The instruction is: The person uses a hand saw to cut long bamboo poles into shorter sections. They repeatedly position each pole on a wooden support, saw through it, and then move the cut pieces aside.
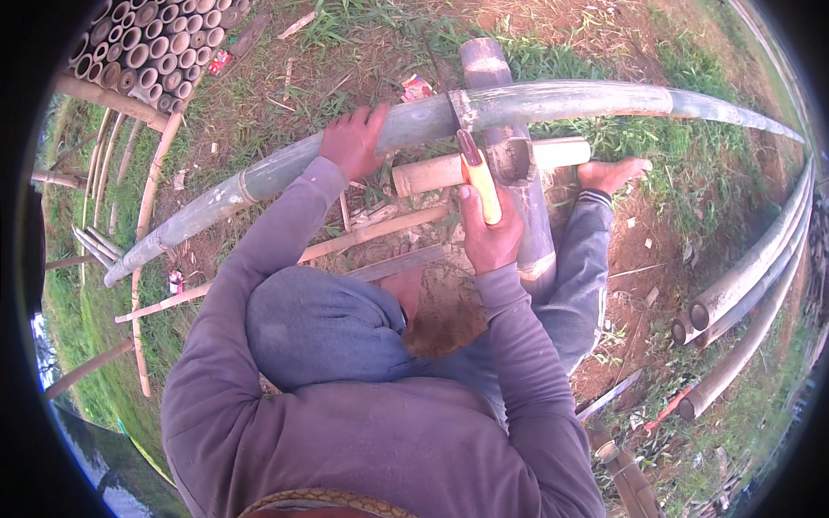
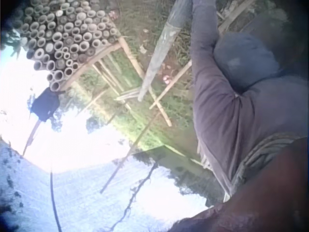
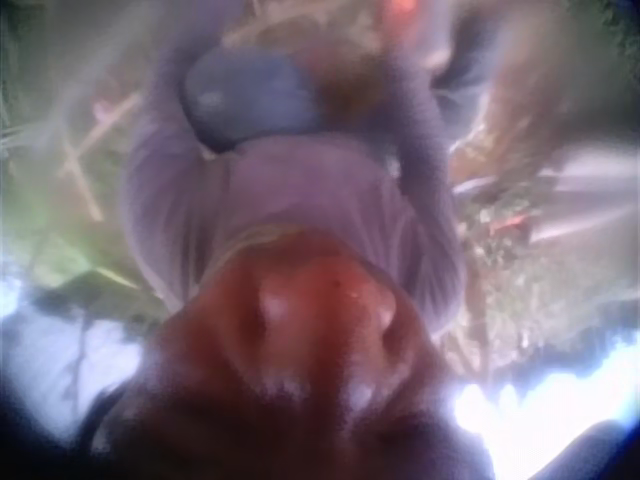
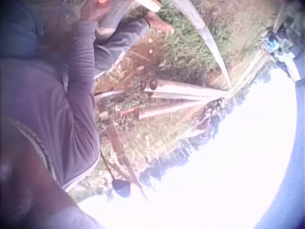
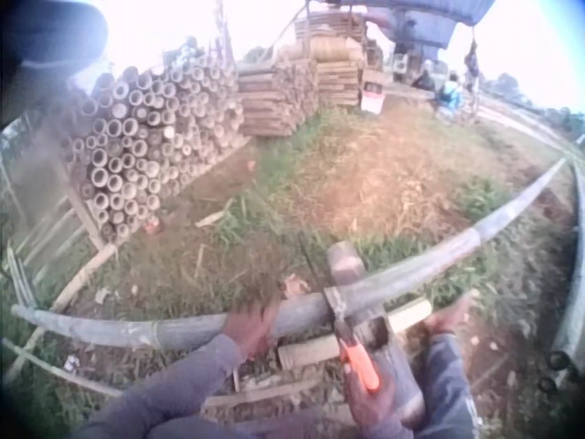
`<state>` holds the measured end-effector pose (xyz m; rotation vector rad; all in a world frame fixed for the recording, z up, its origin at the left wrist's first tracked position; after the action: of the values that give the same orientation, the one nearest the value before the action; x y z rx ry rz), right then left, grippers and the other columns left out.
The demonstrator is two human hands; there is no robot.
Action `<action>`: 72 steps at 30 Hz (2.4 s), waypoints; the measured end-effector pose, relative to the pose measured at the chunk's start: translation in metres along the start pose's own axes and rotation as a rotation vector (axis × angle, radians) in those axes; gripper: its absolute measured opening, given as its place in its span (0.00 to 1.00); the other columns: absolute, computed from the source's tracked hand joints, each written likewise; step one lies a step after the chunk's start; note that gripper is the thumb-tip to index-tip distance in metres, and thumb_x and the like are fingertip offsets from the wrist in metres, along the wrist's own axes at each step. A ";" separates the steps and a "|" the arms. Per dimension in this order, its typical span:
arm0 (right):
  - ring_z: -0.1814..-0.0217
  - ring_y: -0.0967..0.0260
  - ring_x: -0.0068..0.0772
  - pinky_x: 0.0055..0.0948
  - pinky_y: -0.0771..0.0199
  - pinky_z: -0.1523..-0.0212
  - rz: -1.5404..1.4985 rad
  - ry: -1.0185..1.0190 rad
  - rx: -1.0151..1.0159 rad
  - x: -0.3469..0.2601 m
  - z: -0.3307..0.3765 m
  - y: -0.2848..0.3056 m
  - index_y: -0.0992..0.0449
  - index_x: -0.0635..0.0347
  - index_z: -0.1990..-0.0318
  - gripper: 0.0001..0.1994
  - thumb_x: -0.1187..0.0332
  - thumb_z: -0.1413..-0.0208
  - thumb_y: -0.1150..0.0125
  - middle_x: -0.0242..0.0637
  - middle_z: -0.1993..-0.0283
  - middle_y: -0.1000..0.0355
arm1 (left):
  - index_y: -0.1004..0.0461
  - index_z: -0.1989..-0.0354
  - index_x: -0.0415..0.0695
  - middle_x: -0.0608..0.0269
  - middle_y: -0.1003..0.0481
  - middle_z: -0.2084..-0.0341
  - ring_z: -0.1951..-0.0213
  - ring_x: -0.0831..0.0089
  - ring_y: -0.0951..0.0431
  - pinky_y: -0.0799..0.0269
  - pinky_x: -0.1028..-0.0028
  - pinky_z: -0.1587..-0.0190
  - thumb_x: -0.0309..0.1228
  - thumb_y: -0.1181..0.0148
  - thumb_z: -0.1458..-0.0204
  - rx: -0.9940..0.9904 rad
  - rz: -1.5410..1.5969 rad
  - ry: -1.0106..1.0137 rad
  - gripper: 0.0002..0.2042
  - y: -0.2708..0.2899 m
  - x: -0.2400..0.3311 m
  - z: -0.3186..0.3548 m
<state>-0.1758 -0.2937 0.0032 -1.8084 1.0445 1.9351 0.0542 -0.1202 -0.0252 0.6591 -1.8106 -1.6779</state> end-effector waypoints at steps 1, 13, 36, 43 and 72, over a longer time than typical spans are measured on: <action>0.67 0.28 0.26 0.34 0.26 0.63 -0.001 -0.016 -0.012 -0.004 -0.006 -0.001 0.19 0.67 0.54 0.17 0.59 0.33 0.28 0.38 0.69 0.23 | 0.40 0.28 0.53 0.51 0.24 0.44 0.40 0.47 0.21 0.26 0.49 0.39 0.40 0.18 0.57 -0.049 0.013 0.013 0.47 0.006 -0.001 -0.005; 0.67 0.28 0.26 0.33 0.26 0.63 0.002 -0.126 -0.098 -0.021 -0.010 -0.003 0.20 0.67 0.53 0.18 0.58 0.33 0.28 0.37 0.69 0.23 | 0.37 0.31 0.54 0.57 0.24 0.45 0.42 0.52 0.22 0.26 0.51 0.41 0.38 0.18 0.60 0.039 -0.024 0.019 0.45 0.001 0.001 0.001; 0.69 0.23 0.34 0.37 0.24 0.64 0.121 0.146 0.002 -0.049 0.028 0.030 0.22 0.66 0.49 0.15 0.63 0.33 0.29 0.44 0.68 0.21 | 0.35 0.33 0.54 0.51 0.21 0.47 0.49 0.43 0.17 0.20 0.47 0.47 0.41 0.21 0.61 -0.180 0.131 0.066 0.43 -0.001 0.004 0.002; 0.68 0.22 0.34 0.37 0.23 0.64 0.145 0.152 0.022 -0.023 0.030 0.024 0.22 0.65 0.54 0.12 0.65 0.34 0.29 0.43 0.68 0.22 | 0.33 0.34 0.55 0.52 0.19 0.48 0.50 0.46 0.16 0.19 0.50 0.48 0.44 0.21 0.64 -0.243 0.204 0.046 0.43 -0.001 -0.004 -0.010; 0.69 0.23 0.32 0.30 0.25 0.65 0.071 0.012 -0.028 -0.078 0.113 0.106 0.22 0.68 0.52 0.13 0.67 0.35 0.29 0.42 0.65 0.21 | 0.29 0.34 0.51 0.47 0.17 0.49 0.46 0.45 0.17 0.23 0.53 0.42 0.42 0.17 0.67 -0.416 0.343 0.041 0.45 -0.006 -0.012 -0.027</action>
<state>-0.3152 -0.2715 0.1042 -1.8229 1.1055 1.9919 0.0817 -0.1311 -0.0309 0.1890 -1.3869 -1.7098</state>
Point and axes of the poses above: each hand's wrist, its own z-axis away from the middle knuckle, its own y-axis out of the back of the hand, x = y × z, the point moved 10 cm from there along -z, towards the middle knuckle
